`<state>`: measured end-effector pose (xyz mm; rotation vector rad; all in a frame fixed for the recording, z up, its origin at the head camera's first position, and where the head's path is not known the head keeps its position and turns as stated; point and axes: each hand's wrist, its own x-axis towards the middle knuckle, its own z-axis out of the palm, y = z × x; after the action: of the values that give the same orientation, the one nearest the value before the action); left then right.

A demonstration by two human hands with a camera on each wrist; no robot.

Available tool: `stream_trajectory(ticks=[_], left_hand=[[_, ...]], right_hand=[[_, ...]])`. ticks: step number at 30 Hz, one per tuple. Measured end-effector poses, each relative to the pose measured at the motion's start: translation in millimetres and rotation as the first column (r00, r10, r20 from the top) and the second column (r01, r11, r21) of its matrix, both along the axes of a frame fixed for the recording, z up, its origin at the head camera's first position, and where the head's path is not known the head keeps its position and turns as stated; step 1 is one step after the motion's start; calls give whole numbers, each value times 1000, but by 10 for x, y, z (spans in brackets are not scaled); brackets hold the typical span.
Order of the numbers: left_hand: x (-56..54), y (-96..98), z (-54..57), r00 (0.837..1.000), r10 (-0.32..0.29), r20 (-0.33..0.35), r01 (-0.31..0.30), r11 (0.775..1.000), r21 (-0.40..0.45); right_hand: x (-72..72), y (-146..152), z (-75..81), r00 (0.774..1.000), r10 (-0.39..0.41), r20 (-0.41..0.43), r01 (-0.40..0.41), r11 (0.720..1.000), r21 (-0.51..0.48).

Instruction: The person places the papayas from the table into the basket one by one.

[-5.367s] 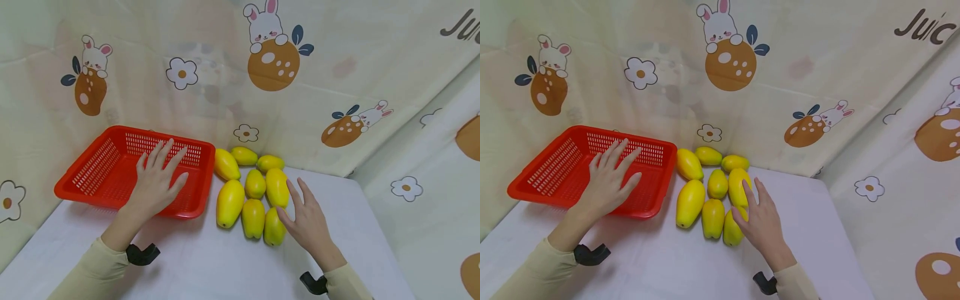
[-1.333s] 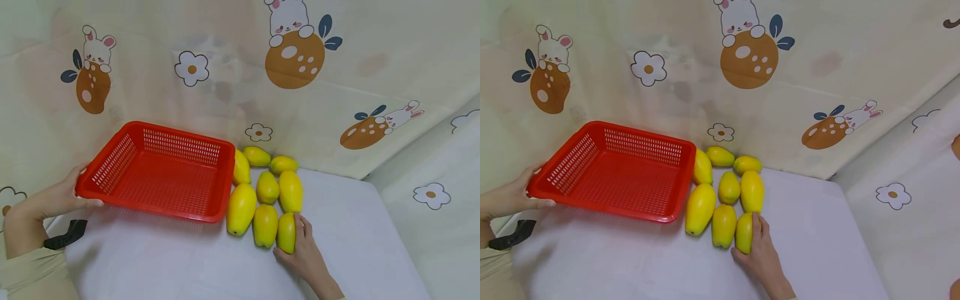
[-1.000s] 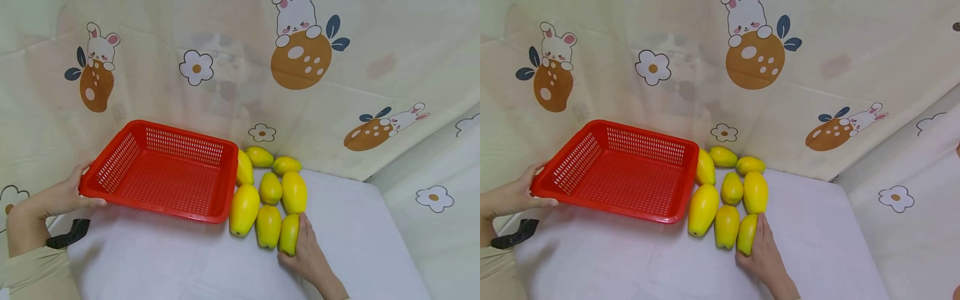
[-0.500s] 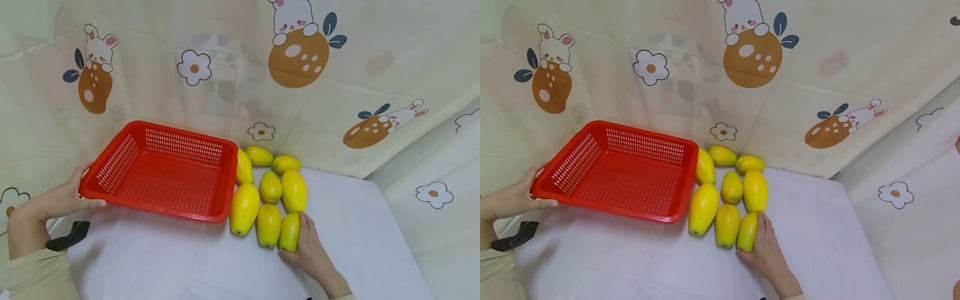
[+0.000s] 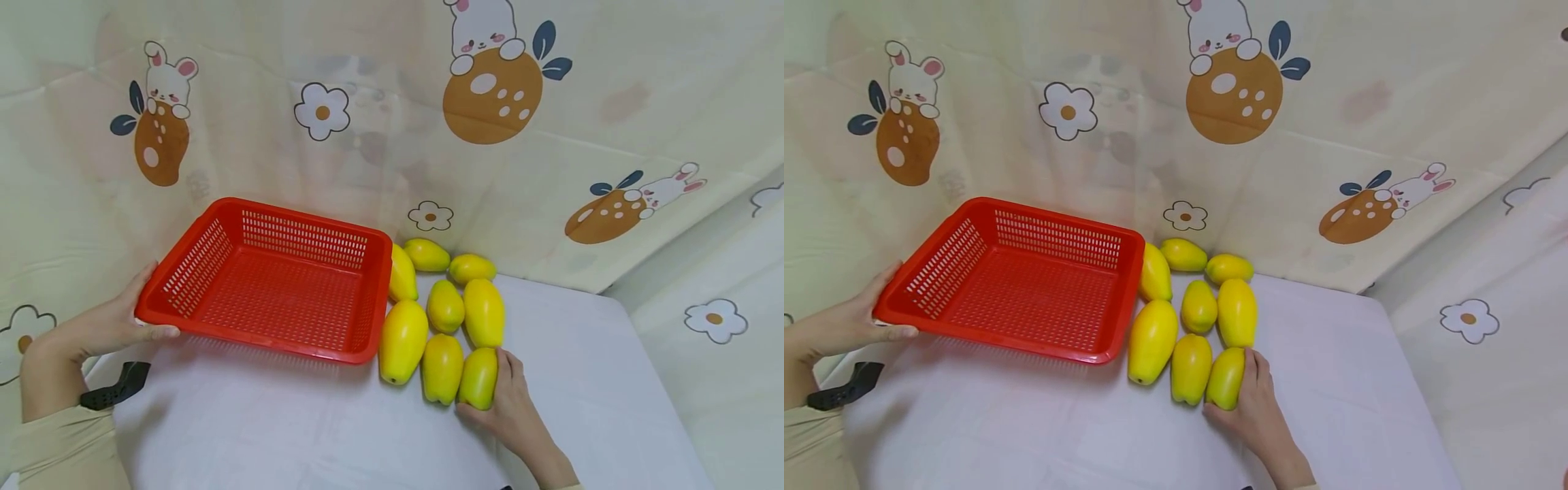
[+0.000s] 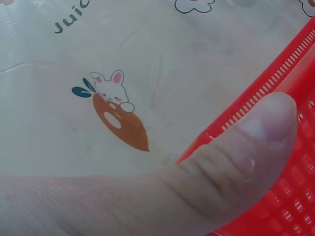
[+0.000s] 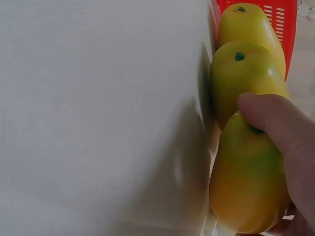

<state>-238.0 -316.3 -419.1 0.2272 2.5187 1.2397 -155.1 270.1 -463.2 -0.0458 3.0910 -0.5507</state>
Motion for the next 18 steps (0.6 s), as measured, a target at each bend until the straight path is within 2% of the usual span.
stream_trajectory(ticks=[8, 18], left_hand=[[19, -12, 11, 999, -22, -23, 23, 1000, 14], [25, -15, 18, 999, -24, -31, 25, 1000, 18]], right_hand=[[27, 7, 96, 996, 9, -86, -11, 999, -31], [37, -3, 183, 995, -1, -101, -6, 997, -72]])
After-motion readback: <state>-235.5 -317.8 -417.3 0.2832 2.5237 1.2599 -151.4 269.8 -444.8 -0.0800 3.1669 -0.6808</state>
